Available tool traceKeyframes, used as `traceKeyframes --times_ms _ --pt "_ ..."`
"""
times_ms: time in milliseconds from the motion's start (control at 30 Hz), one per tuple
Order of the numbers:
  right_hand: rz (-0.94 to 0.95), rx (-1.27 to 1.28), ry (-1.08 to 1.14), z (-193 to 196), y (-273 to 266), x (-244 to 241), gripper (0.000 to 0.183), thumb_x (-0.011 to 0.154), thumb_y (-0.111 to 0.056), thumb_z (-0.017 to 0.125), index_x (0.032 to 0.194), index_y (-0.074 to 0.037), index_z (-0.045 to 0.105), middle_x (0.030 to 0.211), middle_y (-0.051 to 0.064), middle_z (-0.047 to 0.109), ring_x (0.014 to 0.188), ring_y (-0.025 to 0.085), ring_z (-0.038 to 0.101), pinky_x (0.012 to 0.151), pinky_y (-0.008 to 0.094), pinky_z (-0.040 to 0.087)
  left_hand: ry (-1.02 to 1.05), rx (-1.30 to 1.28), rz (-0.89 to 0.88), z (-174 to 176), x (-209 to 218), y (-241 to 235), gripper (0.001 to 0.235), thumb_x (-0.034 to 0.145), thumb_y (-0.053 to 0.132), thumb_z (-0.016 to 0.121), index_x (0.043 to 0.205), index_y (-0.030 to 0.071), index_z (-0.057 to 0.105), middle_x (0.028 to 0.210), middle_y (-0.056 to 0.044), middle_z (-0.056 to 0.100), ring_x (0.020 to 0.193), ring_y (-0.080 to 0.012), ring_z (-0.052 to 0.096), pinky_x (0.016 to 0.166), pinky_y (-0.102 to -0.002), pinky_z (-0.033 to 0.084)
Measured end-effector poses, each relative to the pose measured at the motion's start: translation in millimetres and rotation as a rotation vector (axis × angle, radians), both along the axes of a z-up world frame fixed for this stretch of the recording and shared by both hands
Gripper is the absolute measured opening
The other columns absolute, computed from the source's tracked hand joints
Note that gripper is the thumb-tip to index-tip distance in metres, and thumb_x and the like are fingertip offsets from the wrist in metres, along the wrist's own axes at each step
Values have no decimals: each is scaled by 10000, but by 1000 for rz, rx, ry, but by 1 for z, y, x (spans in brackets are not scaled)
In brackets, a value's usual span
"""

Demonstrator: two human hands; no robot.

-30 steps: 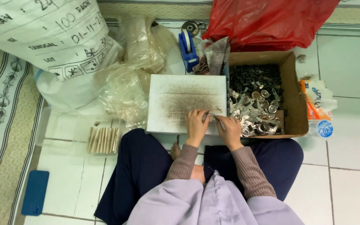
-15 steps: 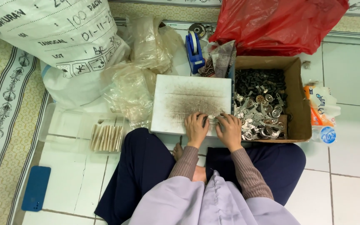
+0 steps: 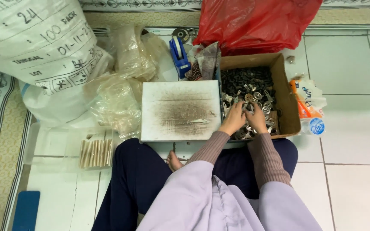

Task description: The person sits on the floor and sorts small metal hardware pieces from a cardboard box, placing them onto a white tray. They then pick up a clear plastic bag, place the sorted metal pieces inside, and seal the bag before setting it aside.

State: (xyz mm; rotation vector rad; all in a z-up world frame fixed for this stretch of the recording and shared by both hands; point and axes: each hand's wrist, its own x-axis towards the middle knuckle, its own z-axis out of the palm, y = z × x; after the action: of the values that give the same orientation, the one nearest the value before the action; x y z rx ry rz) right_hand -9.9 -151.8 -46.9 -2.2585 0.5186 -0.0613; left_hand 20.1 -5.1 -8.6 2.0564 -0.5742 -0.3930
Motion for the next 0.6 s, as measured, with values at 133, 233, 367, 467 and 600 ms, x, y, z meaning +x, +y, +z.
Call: traceKeyframes --times_ms 133,233,367,467,600 --pt "128 -143 156 -13 11 -17 648 926 -190 655 1490 65 466 1439 389 497 1320 564 497 1085 651 440 -80 155 -26 -46 -27 -14 492 929 41 524 1415 14 448 1369 -302 527 1276 -487 558 1024 -578 506" --pt "191 -247 340 -26 17 -22 775 907 -404 679 1562 -69 434 1627 328 256 1498 509 277 1071 669 432 -299 675 -3 -97 -34 -21 549 956 113 555 1488 121 419 1468 -262 508 1414 -422 460 1131 -577 349" --pt "214 -344 340 -19 22 -22 639 915 -265 680 1496 -66 506 1549 354 349 1404 528 424 1050 620 482 -205 682 -130 -90 -28 -18 514 936 92 570 1445 79 499 1551 -315 403 1443 -485 391 1129 -655 305" --pt "187 -358 319 -47 12 -19 556 893 -194 708 1403 -17 573 1424 321 463 1282 504 561 978 564 557 -191 666 -158 -92 -25 -19 469 917 57 606 1381 44 536 1467 -321 461 1352 -479 479 1076 -631 381" --pt "168 -314 340 -55 5 -18 544 876 -192 745 1372 -48 572 1281 278 569 1197 475 635 933 548 582 -217 653 -160 -88 -25 -16 592 886 75 652 1451 41 482 1368 -282 557 1239 -439 580 1015 -585 432"
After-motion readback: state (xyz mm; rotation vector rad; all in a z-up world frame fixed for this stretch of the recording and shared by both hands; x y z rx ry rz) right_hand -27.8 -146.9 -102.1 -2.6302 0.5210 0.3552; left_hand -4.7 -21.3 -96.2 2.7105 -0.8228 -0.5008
